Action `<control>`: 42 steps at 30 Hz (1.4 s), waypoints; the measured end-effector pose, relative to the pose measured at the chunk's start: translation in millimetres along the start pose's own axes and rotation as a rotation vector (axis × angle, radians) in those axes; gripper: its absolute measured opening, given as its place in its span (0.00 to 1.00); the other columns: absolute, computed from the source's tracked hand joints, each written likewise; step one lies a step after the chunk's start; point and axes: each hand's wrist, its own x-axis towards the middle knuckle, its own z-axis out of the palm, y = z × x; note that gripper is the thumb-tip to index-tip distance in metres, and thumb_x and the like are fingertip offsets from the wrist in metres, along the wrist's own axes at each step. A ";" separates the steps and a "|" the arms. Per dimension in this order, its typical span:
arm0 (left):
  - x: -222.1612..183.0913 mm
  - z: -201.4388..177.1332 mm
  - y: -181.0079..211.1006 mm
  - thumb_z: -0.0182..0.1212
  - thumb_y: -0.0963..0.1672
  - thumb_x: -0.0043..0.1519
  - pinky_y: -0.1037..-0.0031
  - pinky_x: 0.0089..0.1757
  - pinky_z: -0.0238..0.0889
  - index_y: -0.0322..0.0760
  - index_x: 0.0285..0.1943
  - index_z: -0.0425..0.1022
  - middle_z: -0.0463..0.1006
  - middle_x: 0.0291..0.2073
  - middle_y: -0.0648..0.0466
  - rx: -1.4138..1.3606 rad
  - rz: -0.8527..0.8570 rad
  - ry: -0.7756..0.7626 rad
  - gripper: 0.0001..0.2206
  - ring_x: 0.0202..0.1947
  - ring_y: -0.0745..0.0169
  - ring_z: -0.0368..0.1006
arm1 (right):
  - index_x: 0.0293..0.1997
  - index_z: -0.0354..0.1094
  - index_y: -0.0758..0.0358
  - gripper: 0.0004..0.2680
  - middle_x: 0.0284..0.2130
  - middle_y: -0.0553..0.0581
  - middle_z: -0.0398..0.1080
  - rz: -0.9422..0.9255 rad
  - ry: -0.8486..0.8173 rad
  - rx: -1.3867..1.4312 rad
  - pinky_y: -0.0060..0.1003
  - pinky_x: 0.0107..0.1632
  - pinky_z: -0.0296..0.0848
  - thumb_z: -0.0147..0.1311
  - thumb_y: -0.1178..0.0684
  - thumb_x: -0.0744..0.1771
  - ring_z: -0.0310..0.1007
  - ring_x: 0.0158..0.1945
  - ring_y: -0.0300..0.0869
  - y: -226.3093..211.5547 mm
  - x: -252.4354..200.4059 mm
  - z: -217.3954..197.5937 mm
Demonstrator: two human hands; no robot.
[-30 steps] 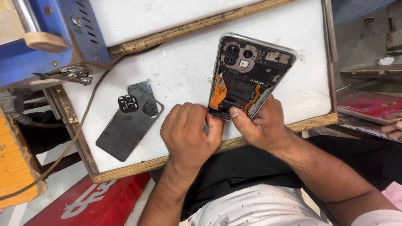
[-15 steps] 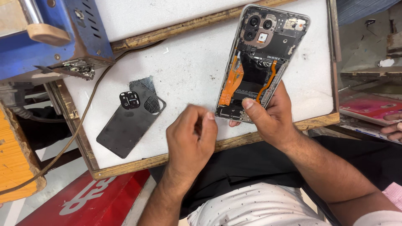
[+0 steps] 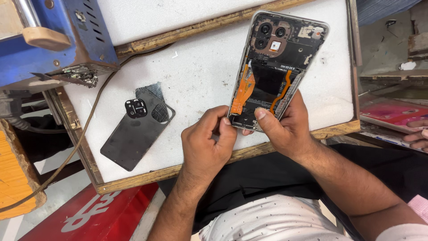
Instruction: The person uses a black prying tool to separate the back cover of a white smartphone, then removes the cover and sets it aside. The person then uses a small metal tool to carefully pry and lift internal components near the camera module and battery area.
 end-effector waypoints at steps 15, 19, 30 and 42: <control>-2.7 4.3 -10.1 0.54 0.40 0.69 0.79 0.29 0.73 0.30 0.54 0.75 0.81 0.30 0.52 0.015 0.069 0.028 0.08 0.29 0.70 0.80 | 0.65 0.47 0.69 0.12 0.46 0.67 0.72 -0.019 0.002 0.016 0.37 0.43 0.89 0.42 0.59 0.74 0.81 0.43 0.42 0.9 0.9 -1.0; -3.2 4.9 -10.7 0.55 0.40 0.69 0.79 0.28 0.72 0.30 0.53 0.75 0.81 0.27 0.54 -0.006 0.023 0.029 0.08 0.27 0.71 0.79 | 0.64 0.50 0.69 0.11 0.45 0.66 0.73 -0.041 -0.024 -0.019 0.34 0.39 0.89 0.42 0.59 0.74 0.81 0.40 0.41 0.8 1.6 -1.0; -1.2 5.5 -7.9 0.55 0.40 0.69 0.81 0.26 0.71 0.29 0.52 0.75 0.81 0.27 0.53 0.012 0.048 0.044 0.07 0.26 0.71 0.79 | 0.64 0.48 0.70 0.12 0.45 0.67 0.73 -0.001 0.026 -0.025 0.37 0.43 0.89 0.43 0.59 0.73 0.81 0.43 0.42 4.5 -1.3 -0.3; -1.0 5.4 -8.5 0.55 0.39 0.69 0.80 0.25 0.70 0.29 0.53 0.73 0.80 0.27 0.54 0.016 0.136 0.069 0.07 0.25 0.71 0.79 | 0.65 0.47 0.69 0.12 0.47 0.67 0.72 -0.008 0.017 -0.012 0.37 0.42 0.88 0.42 0.59 0.74 0.80 0.43 0.42 0.3 1.5 1.9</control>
